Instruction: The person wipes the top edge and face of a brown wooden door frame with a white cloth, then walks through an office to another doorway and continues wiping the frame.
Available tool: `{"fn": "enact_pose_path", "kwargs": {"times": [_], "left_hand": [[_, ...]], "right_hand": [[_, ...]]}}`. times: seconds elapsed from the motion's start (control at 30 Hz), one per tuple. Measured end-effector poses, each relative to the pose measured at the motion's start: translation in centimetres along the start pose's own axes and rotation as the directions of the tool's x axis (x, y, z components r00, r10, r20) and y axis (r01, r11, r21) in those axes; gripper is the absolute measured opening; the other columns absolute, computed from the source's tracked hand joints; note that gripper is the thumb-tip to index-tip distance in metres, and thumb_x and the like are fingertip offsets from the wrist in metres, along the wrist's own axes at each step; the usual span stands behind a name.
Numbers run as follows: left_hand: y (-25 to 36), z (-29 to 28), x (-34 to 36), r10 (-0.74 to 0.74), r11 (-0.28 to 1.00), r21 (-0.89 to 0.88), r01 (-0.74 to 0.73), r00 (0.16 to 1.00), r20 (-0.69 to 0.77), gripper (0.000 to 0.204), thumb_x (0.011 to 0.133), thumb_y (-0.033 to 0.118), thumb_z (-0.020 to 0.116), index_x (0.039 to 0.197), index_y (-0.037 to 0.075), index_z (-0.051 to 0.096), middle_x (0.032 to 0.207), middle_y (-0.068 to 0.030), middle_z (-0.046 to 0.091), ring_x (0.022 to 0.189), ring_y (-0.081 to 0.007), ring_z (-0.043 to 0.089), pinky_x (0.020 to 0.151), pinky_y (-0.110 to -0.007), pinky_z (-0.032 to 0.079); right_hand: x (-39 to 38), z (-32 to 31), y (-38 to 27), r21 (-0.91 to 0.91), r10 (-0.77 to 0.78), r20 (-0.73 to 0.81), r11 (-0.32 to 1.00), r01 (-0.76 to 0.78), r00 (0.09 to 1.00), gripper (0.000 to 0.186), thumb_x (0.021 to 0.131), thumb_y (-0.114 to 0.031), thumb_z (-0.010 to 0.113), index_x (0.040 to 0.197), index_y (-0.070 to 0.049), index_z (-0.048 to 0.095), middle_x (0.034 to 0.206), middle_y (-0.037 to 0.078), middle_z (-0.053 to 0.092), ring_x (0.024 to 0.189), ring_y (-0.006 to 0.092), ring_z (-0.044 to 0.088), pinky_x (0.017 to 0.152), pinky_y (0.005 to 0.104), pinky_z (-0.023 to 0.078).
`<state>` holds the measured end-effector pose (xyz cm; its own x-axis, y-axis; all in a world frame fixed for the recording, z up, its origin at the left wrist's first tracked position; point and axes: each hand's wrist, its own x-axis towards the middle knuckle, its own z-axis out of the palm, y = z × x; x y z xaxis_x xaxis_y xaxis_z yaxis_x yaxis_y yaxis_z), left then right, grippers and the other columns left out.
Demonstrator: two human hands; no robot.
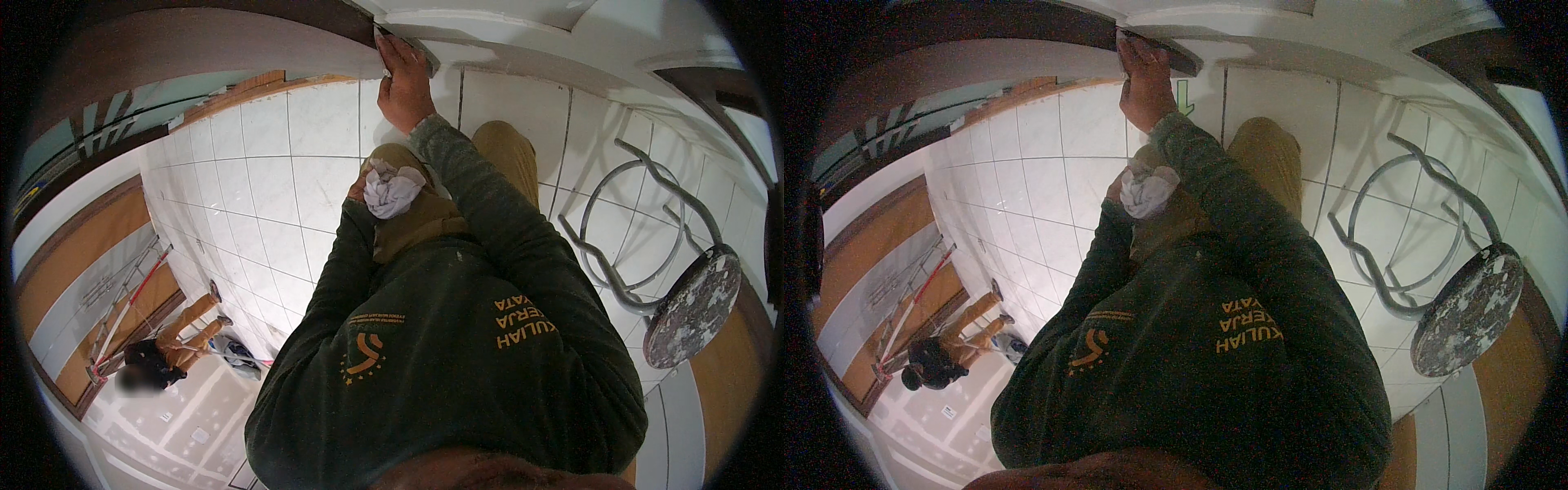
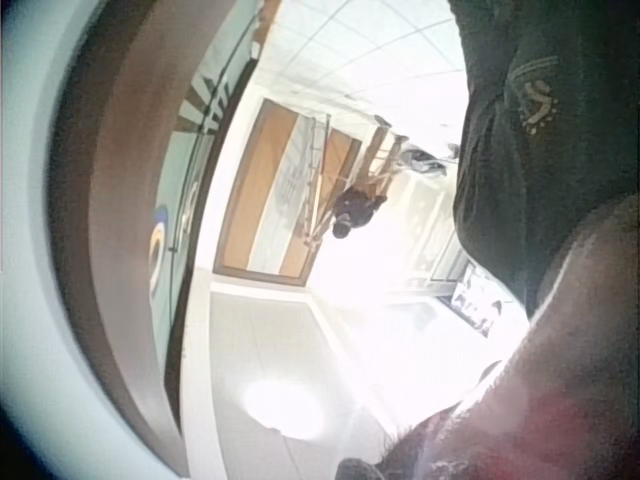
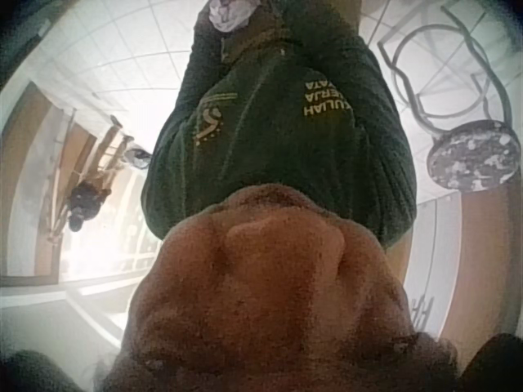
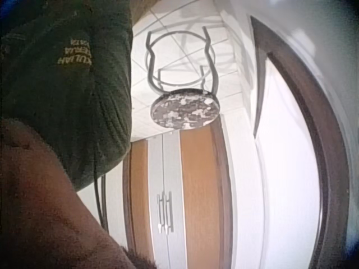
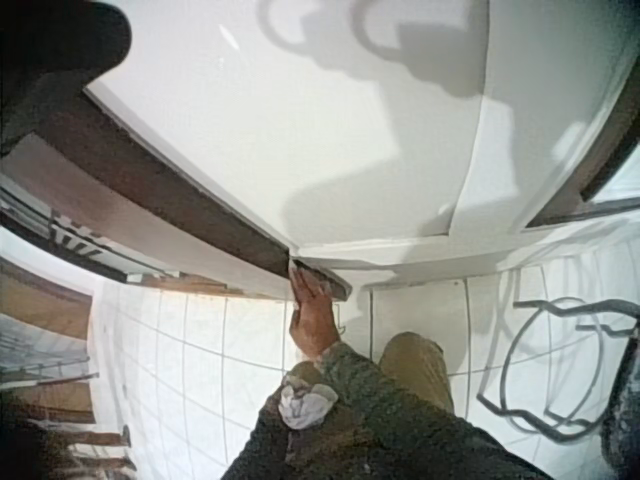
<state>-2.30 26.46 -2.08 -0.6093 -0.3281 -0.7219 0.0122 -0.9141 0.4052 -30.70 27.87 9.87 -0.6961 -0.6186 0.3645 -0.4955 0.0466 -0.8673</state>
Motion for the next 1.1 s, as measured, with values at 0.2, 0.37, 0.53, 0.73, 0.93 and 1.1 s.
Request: {"fn": "enact_pose_path", "kwargs": {"times": [0.2, 0.37, 0.53, 0.73, 0.93, 1.1], "left_hand": [[0.3, 0.2, 0.0, -0.012, 1.000, 0.005, 0.012, 1.000, -0.007, 0.040, 0.093, 0.024, 0.037, 0.127, 0.003, 0.039, 0.117, -0.0144, 0.051, 0.102, -0.0293, 0.053, 0.086, -0.041, 0.047], [0.5, 0.5, 0.5, -0.024, 1.000, 0.012, 0.024, 1.000, -0.006, 0.040, 0.094, 0.025, 0.037, 0.127, 0.003, 0.039, 0.116, -0.0143, 0.051, 0.101, -0.0291, 0.053, 0.085, -0.041, 0.047], [0.5, 0.7, 0.5, -0.037, 0.999, 0.007, 0.037, 0.999, -0.007, 0.040, 0.094, 0.025, 0.037, 0.127, 0.004, 0.039, 0.115, -0.0143, 0.052, 0.100, -0.0290, 0.054, 0.083, -0.040, 0.048], [0.6, 0.8, 0.6, -0.041, 0.999, 0.012, 0.041, 0.999, -0.009, 0.040, 0.094, 0.026, 0.036, 0.127, 0.004, 0.039, 0.113, -0.0142, 0.052, 0.098, -0.0288, 0.054, 0.081, -0.040, 0.049], [0.4, 1.1, 0.0, -0.045, 0.999, 0.009, 0.045, 0.999, -0.018, 0.040, 0.094, 0.027, 0.036, 0.127, 0.004, 0.039, 0.112, -0.0141, 0.053, 0.096, -0.0286, 0.055, 0.079, -0.040, 0.050], [1.2, 1.6, 0.3, -0.072, 0.994, 0.084, 0.077, 0.996, -0.059, 0.040, 0.094, 0.027, 0.036, 0.127, 0.005, 0.039, 0.110, -0.0140, 0.053, 0.095, -0.0284, 0.056, 0.078, -0.039, 0.051]], "right_hand": [[0.3, -0.2, -0.3, 0.071, 0.017, -0.023, 0.997, -0.015, 1.000, 0.060, 0.068, 0.008, 0.046, 0.127, -0.004, 0.041, 0.124, 0.019, 0.044, 0.113, 0.0352, 0.041, 0.100, 0.0485, 0.027], [0.3, -0.4, -1.2, 0.100, -0.020, -0.093, 0.995, 0.029, 0.995, 0.059, 0.070, 0.008, 0.045, 0.127, -0.004, 0.042, 0.122, 0.020, 0.045, 0.113, 0.0376, 0.041, 0.101, 0.0495, 0.027], [0.6, -0.7, -0.9, 0.030, -0.002, -0.052, 1.000, 0.003, 0.999, 0.056, 0.071, 0.006, 0.047, 0.126, -0.004, 0.043, 0.121, 0.020, 0.046, 0.112, 0.0369, 0.042, 0.099, 0.0470, 0.032], [1.2, -1.1, -1.5, 0.031, 0.010, -0.077, 0.999, -0.008, 0.997, 0.048, 0.072, 0.003, 0.049, 0.120, -0.003, 0.047, 0.112, 0.019, 0.051, 0.104, 0.0363, 0.046, 0.093, 0.0450, 0.037], [1.2, -0.6, -1.5, 0.022, -0.041, -0.158, 0.999, 0.045, 0.987, 0.043, 0.073, 0.002, 0.049, 0.116, -0.002, 0.051, 0.106, 0.019, 0.054, 0.100, 0.0369, 0.048, 0.088, 0.0457, 0.039], [1.4, -0.3, -0.3, 0.010, 0.010, -0.136, 1.000, -0.009, 0.991, 0.043, 0.072, 0.002, 0.051, 0.115, -0.002, 0.051, 0.107, 0.019, 0.053, 0.098, 0.0367, 0.049, 0.086, 0.0458, 0.040]]}}
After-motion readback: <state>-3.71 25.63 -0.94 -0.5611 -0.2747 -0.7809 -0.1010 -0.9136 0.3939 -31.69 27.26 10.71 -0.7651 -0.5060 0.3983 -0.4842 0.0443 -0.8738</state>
